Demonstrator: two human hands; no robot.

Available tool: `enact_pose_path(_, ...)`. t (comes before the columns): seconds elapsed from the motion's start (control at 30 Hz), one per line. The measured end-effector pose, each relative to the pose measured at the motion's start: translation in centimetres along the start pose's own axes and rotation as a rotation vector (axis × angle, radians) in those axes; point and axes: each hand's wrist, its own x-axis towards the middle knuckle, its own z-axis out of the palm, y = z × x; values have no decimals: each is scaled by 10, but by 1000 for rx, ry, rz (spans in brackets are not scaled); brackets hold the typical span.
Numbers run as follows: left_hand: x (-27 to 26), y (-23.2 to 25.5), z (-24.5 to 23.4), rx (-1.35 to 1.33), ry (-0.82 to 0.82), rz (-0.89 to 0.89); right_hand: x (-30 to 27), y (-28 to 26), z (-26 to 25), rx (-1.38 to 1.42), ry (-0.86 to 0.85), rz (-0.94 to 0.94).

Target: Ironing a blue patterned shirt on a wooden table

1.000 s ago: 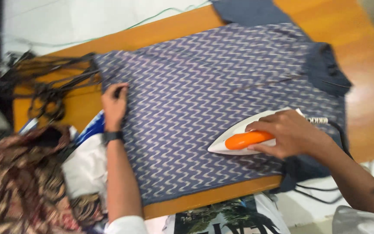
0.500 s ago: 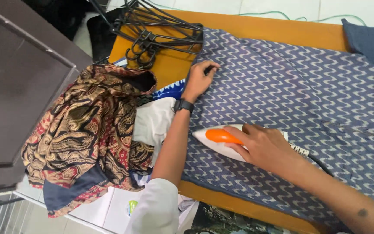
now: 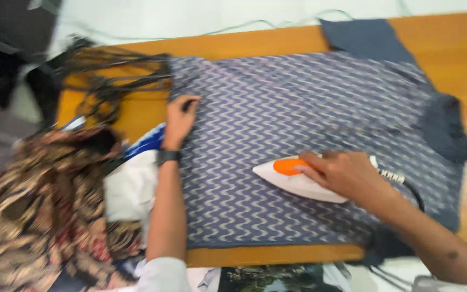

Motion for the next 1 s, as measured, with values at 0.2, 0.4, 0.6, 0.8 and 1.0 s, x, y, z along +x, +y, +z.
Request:
enact_pose_path(0.2,-5,-5,-2,60,-92,-19,-85,97,-7,-22,35,257)
enact_pose_path(0.4,-6,15,-4,155,-90,-102,-137,171,22,-284,191,280)
enact_pose_path(0.6,-6,-3,-3,153,-77,-49,-122,169,22,-259,247,302)
enact_pose_path(0.8,-6,-14,0,178,-55,-47,-64,120,18,-53,165,171)
enact_pose_path(1.0,-6,-15,0,180,17,-25,17,32,13,70,85,-156)
